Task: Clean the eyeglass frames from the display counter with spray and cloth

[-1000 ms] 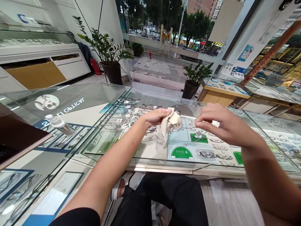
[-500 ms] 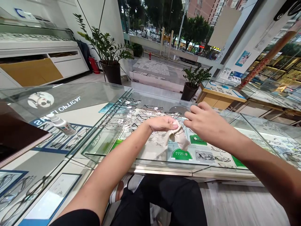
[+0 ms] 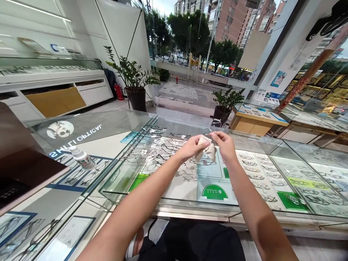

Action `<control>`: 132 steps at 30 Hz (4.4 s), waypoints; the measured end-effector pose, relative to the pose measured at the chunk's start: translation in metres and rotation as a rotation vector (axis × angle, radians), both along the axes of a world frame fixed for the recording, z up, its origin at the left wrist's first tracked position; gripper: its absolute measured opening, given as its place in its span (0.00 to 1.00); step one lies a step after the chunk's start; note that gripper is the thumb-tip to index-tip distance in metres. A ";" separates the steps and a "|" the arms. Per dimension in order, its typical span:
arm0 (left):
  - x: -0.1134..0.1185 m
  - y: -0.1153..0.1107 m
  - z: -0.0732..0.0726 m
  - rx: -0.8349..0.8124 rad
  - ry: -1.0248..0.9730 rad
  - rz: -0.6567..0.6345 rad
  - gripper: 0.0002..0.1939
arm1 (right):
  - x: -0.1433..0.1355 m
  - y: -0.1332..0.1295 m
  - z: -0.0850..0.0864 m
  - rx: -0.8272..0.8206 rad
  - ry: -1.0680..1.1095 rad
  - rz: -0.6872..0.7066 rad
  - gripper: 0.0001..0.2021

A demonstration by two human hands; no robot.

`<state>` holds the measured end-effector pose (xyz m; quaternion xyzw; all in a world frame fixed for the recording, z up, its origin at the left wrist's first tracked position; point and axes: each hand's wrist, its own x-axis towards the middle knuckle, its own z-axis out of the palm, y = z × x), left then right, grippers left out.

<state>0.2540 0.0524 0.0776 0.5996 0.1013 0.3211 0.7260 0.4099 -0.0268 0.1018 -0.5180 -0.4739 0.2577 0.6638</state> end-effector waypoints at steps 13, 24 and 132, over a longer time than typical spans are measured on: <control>0.004 0.008 -0.013 -0.031 0.119 0.027 0.27 | 0.006 0.007 -0.026 0.075 0.191 0.058 0.13; 0.009 -0.002 -0.018 0.008 0.083 0.050 0.28 | -0.008 0.011 -0.037 0.055 0.311 0.116 0.15; 0.029 0.021 -0.030 0.204 0.124 0.407 0.29 | 0.038 0.019 -0.043 0.192 -0.052 -0.310 0.20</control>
